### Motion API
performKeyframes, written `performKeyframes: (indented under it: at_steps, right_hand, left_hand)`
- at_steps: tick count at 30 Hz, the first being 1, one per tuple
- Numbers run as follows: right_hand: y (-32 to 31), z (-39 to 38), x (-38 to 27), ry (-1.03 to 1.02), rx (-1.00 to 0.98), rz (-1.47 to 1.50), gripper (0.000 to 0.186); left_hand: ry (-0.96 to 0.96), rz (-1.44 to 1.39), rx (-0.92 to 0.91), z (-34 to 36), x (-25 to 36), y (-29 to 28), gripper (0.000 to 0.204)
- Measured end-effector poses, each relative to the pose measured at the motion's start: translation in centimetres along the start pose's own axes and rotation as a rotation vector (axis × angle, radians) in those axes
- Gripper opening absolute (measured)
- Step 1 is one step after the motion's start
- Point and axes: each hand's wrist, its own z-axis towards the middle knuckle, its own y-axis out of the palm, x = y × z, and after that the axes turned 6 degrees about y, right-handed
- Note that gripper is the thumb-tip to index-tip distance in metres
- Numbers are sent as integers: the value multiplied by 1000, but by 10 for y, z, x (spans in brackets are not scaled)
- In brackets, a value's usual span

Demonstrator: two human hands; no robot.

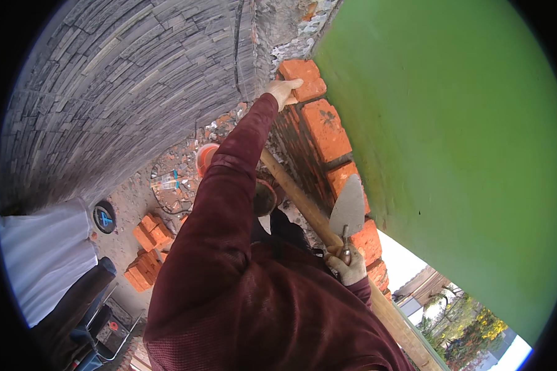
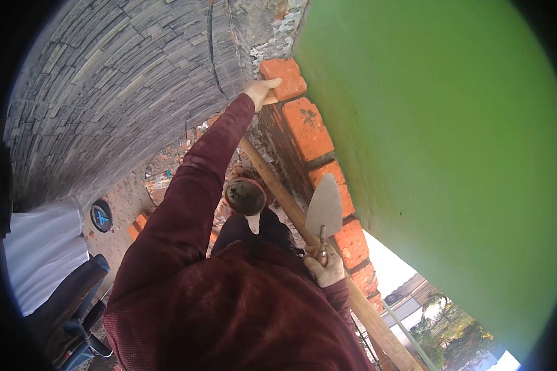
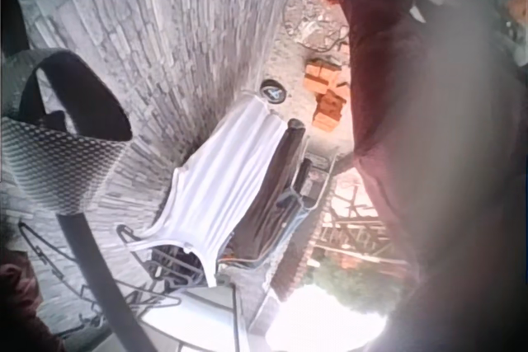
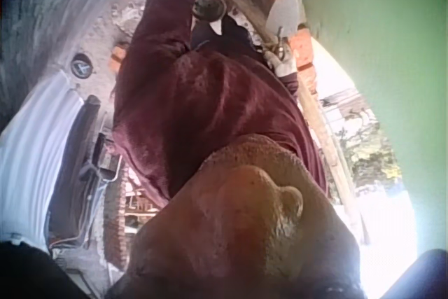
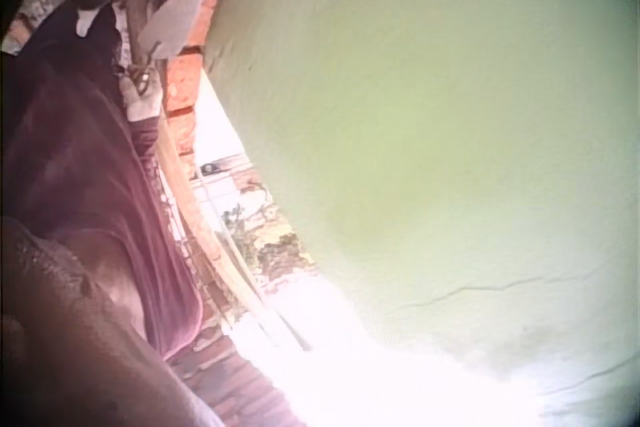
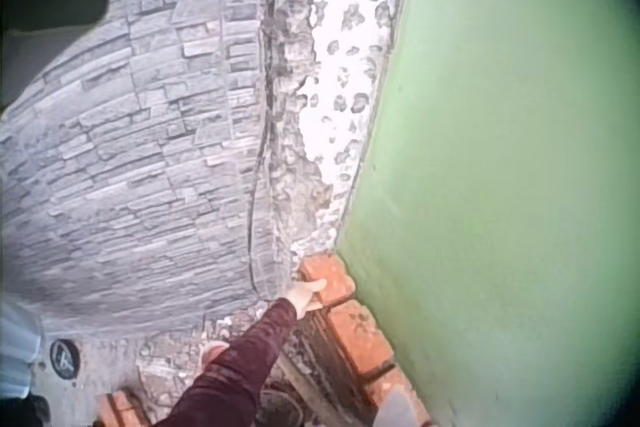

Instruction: The person scoops mortar from a bucket with a trowel, applies it to a brick wall, and places bricks one by one. The person taps bricks into position and scrapes excess mortar from the joints.

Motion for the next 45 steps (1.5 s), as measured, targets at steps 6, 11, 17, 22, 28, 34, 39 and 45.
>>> performKeyframes:
  at_steps: [6,11,17,22,28,34,39,45]
  right_hand:
    - [-1,5,-18,-31,15,-133,33]
    - [0,9,-20,-22,2,-174,31]
    - [7,13,-36,-104,15,-280,27]
    - [13,19,-52,23,-12,3,22]
    - [9,57,-92,-392,255,-131,23]
    - [35,143,-210,-766,166,54,22]
    - [59,236,-277,-864,170,-98,14]
    - [76,322,-310,-989,135,34,31]
  left_hand:
    - [-16,57,88,9,-1,2,62]
    - [-7,72,135,6,3,6,63]
    - [24,200,244,3,3,11,63]
    - [25,382,308,3,0,12,58]
    - [74,434,381,-12,-6,19,59]
    - [320,388,447,-23,-28,27,91]
    - [315,318,399,-34,-31,32,93]
    - [303,444,448,-39,-22,42,93]
